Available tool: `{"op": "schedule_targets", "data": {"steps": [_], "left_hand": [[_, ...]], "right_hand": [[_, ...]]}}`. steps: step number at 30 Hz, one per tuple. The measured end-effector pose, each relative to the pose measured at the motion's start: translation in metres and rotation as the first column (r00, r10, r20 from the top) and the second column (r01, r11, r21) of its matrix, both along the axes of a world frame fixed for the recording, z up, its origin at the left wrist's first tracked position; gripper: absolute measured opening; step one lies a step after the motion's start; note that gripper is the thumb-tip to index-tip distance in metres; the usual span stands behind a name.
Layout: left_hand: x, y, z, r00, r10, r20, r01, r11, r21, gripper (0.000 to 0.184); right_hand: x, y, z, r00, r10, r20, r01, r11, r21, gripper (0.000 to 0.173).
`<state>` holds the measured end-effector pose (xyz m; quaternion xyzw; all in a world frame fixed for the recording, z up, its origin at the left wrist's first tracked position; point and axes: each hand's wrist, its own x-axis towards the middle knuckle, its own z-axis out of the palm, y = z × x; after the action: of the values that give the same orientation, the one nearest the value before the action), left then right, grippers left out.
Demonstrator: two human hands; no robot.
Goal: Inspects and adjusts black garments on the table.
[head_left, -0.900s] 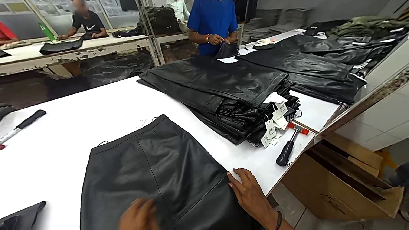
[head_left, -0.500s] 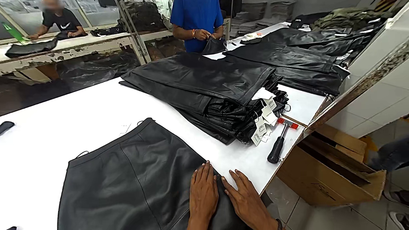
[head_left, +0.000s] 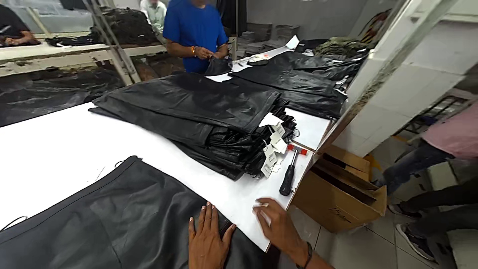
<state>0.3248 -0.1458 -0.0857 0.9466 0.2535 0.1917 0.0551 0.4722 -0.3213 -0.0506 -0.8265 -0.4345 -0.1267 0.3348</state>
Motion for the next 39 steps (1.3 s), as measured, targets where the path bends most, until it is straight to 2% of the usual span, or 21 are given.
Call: {"op": "schedule_targets", "data": {"steps": [2,3,6,8,10,12,13,15,17,18,19,20,22,24,25,27,29,32,33,37,39], "left_hand": [[-0.001,0.001,0.000,1.000,0.000,-0.021,-0.001,1.000,-0.008,0.100],[-0.002,0.001,-0.001,1.000,-0.001,-0.023,0.001,1.000,-0.020,0.102],[-0.003,0.002,0.000,1.000,-0.002,-0.025,0.001,1.000,-0.027,0.109],[-0.003,0.003,0.001,1.000,0.002,-0.023,-0.002,1.000,-0.023,0.111],[-0.002,0.001,0.003,1.000,0.009,-0.024,-0.010,0.999,-0.037,0.111],[-0.003,0.001,0.005,0.999,0.020,-0.049,-0.024,0.997,-0.068,0.109],[-0.003,0.001,0.006,0.997,0.028,-0.071,-0.033,0.996,-0.080,0.109],[-0.003,0.001,0.010,0.993,0.034,-0.115,-0.046,0.994,-0.099,0.109],[-0.003,0.001,0.014,0.986,0.035,-0.165,-0.055,0.991,-0.119,0.114],[-0.003,0.001,0.015,0.982,0.035,-0.185,-0.060,0.990,-0.127,0.117],[-0.003,0.000,0.017,0.979,0.036,-0.201,-0.064,0.989,-0.137,0.119],[-0.003,0.000,0.018,0.977,0.036,-0.208,-0.068,0.987,-0.147,0.121],[-0.001,0.000,0.020,0.976,0.036,-0.215,-0.073,0.983,-0.167,0.123],[0.000,0.000,0.024,0.972,0.038,-0.231,-0.084,0.977,-0.194,0.124],[0.000,-0.001,0.024,0.973,0.039,-0.227,-0.088,0.975,-0.206,0.124],[0.000,-0.001,0.025,0.975,0.045,-0.219,-0.094,0.972,-0.218,0.124],[0.001,0.000,0.023,0.978,0.052,-0.204,-0.097,0.972,-0.214,0.124],[0.001,-0.001,0.022,0.977,0.051,-0.208,-0.095,0.974,-0.206,0.123],[0.002,-0.001,0.022,0.976,0.049,-0.210,-0.094,0.973,-0.209,0.123],[0.003,0.000,0.024,0.975,0.051,-0.215,-0.102,0.967,-0.232,0.123],[0.002,0.000,0.025,0.973,0.046,-0.225,-0.100,0.967,-0.236,0.122]], "right_hand": [[0.048,-0.001,0.014,0.957,-0.262,0.124,0.266,0.964,-0.014,0.028],[0.071,-0.003,0.019,0.930,-0.352,0.107,0.360,0.930,-0.074,0.035],[0.123,-0.011,0.019,0.813,-0.565,-0.142,0.514,0.811,-0.280,0.075],[0.139,-0.018,0.017,0.723,-0.582,-0.373,0.508,0.813,-0.285,0.091],[0.139,-0.028,0.021,0.626,-0.445,-0.641,0.478,0.868,-0.136,0.084],[0.121,-0.034,0.032,0.409,-0.145,-0.901,0.497,0.863,0.087,0.039],[0.112,-0.040,0.039,0.244,0.020,-0.969,0.508,0.849,0.146,0.027],[0.090,-0.053,0.048,-0.006,0.186,-0.982,0.518,0.841,0.156,0.025],[0.062,-0.058,0.052,-0.077,0.155,-0.985,0.490,0.866,0.098,0.022],[0.046,-0.059,0.053,-0.078,0.115,-0.990,0.440,0.895,0.070,0.031],[0.029,-0.060,0.053,-0.026,0.061,-0.998,0.355,0.934,0.047,0.042],[0.012,-0.061,0.052,0.092,0.010,-0.996,0.247,0.969,0.032,0.044],[-0.013,-0.062,0.045,0.471,-0.016,-0.882,0.017,1.000,-0.008,0.046],[-0.029,-0.059,0.042,0.834,0.063,-0.548,-0.115,0.991,-0.061,0.057],[-0.036,-0.056,0.043,0.923,0.115,-0.366,-0.146,0.988,-0.056,0.056],[-0.049,-0.050,0.052,0.968,0.180,-0.172,-0.193,0.979,-0.061,0.050],[-0.057,-0.046,0.049,0.977,0.186,-0.104,-0.200,0.970,-0.136,0.047],[-0.053,-0.045,0.033,0.976,0.128,-0.176,-0.192,0.888,-0.418,0.048],[-0.049,-0.045,0.033,0.976,0.112,-0.187,-0.186,0.878,-0.441,0.048],[-0.053,-0.041,0.045,0.980,0.150,-0.132,-0.173,0.968,-0.181,0.048],[-0.055,-0.042,0.040,0.979,0.154,-0.135,-0.186,0.946,-0.267,0.047]]}}
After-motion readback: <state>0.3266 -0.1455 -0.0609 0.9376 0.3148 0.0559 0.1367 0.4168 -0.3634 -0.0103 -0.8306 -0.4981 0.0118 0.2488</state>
